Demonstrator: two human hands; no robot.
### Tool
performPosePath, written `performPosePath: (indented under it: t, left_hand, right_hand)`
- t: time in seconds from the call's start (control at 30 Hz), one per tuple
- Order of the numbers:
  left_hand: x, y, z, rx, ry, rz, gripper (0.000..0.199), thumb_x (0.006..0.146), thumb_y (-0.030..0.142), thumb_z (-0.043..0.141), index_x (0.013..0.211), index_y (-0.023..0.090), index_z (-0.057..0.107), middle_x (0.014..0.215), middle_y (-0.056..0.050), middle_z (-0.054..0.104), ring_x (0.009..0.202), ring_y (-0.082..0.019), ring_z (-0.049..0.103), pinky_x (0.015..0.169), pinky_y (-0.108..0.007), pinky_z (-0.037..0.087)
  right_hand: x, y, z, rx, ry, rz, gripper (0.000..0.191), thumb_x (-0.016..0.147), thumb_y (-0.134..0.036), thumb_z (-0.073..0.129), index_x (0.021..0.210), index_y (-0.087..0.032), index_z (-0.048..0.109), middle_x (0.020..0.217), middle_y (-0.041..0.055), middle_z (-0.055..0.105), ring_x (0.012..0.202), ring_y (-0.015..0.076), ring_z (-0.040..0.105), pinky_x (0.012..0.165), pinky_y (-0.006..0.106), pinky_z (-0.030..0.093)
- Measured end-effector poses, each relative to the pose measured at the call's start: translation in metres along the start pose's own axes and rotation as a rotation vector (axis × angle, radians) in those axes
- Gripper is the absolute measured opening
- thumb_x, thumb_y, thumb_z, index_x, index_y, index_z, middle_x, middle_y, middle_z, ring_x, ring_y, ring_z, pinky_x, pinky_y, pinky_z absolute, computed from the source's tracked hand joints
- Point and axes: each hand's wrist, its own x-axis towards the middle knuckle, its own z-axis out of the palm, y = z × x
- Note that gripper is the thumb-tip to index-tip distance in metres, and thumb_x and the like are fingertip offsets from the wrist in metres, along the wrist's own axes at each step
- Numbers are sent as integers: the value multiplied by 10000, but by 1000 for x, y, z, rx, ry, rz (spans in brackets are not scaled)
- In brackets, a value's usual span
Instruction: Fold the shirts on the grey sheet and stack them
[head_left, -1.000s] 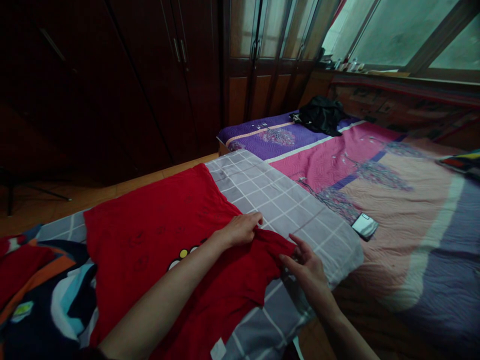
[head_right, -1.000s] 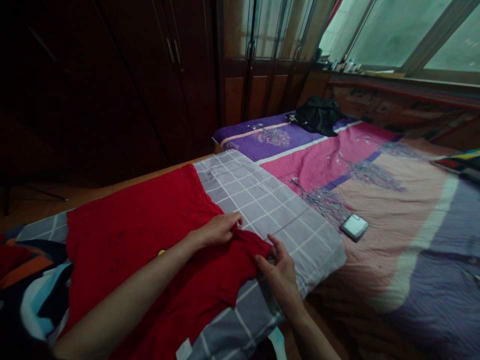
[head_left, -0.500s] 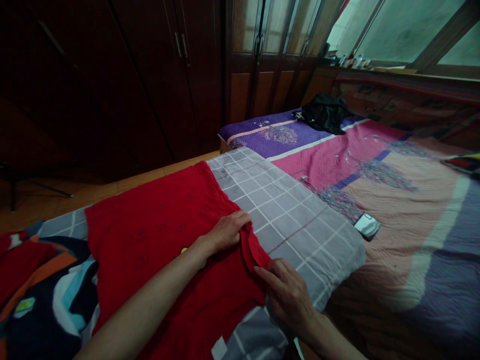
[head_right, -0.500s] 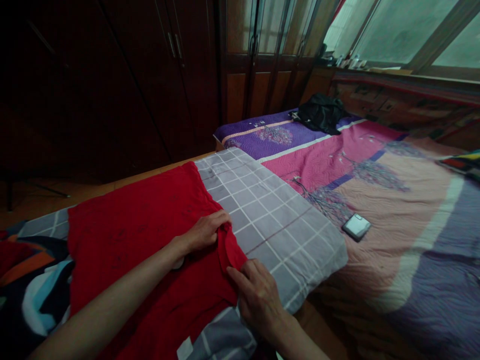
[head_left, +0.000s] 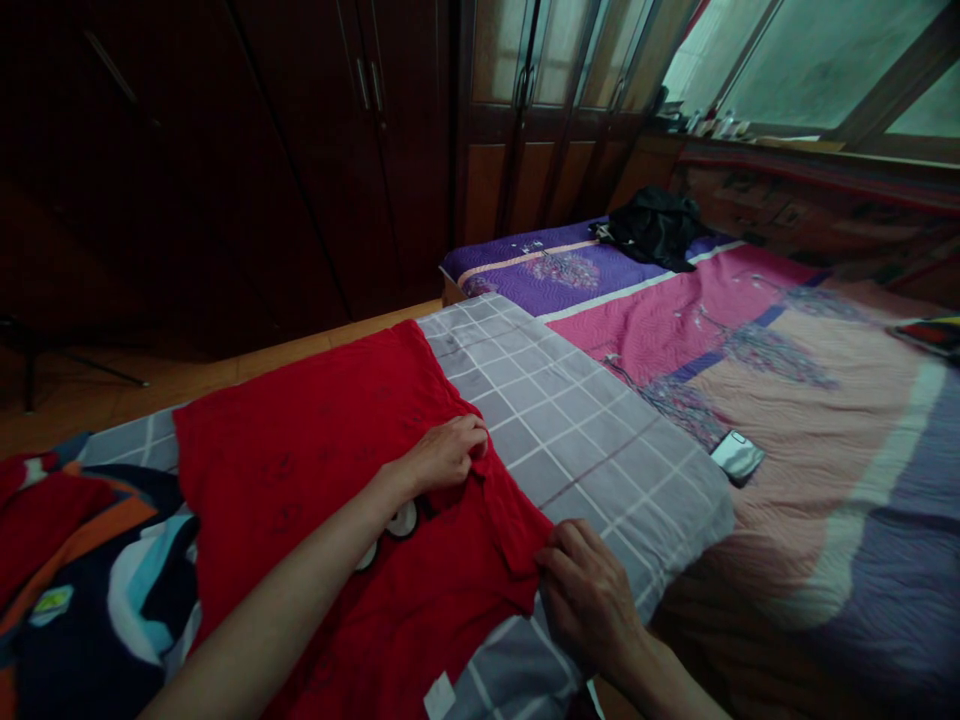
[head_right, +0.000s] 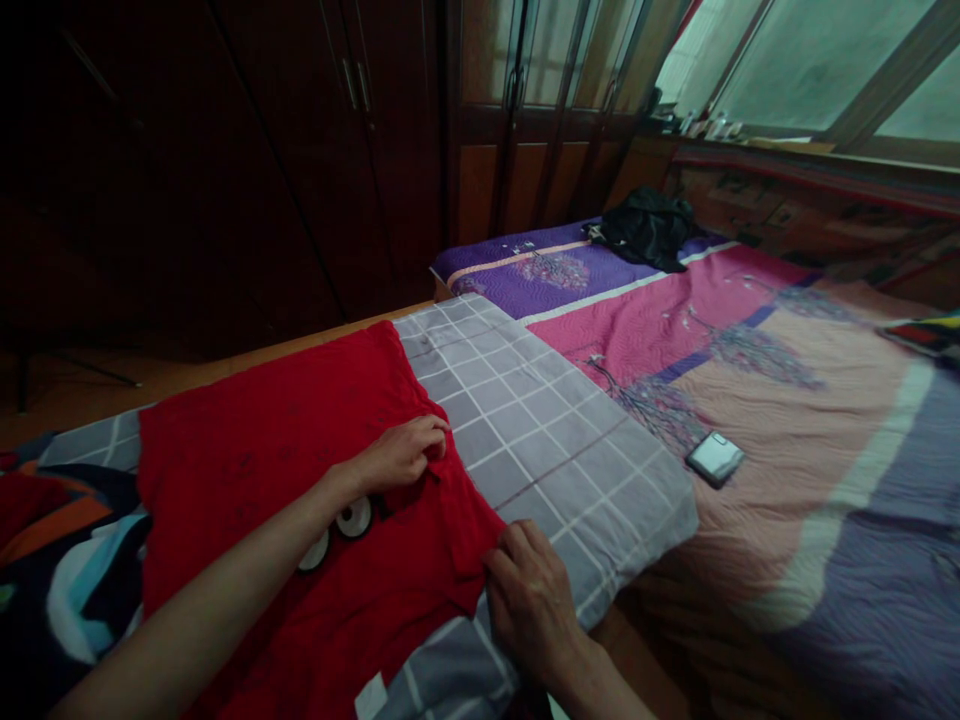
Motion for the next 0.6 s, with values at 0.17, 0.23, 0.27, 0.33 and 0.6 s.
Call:
performPosePath:
  t: [0.17,0.23,0.27,0.33,0.6]
  left_hand:
    - [-7,6,-6,17,-80,40,226,741,137,542,947,191,619,1206,-67,543,1118,-209,523,941,-291,432]
    - [-9,9,-3,86,-81,18,179,778,132,519,915,188,620,1250,-79,522,1133,-220,519,949,-319,432]
    - [-10,9,-1,122,-66,0,183,793,106,491,898,188,615,1245,-78,530,1126,-214,527,947,-322,434]
    - [-12,9,1,193,-36,-26,207,809,77,458,899,184,610,1232,-86,547,1120,-212,535,952,-332,436]
    - [-30,23,2,275,9,71,394,840,88,459,1215,178,543,1391,-119,463,1331,-242,358,1087,-410,324]
  right_hand:
    - [1,3,0,27,-10,24,209,826,-63,438,770,-170,609,738,54,505,751,196,443,629,317,389]
    - [0,4,1,20,-13,34,205,817,-64,440,758,-171,604,730,50,502,743,194,445,619,316,381]
    - [0,5,1,14,-19,37,206,814,-65,438,749,-172,601,723,49,499,735,193,445,612,315,376]
    - [-1,6,0,-3,-41,36,213,813,-71,432,722,-173,595,709,49,494,720,192,445,601,315,374]
    - [22,-1,-14,-34,-55,11,217,784,-87,455,862,-181,635,787,69,575,779,216,524,658,360,458]
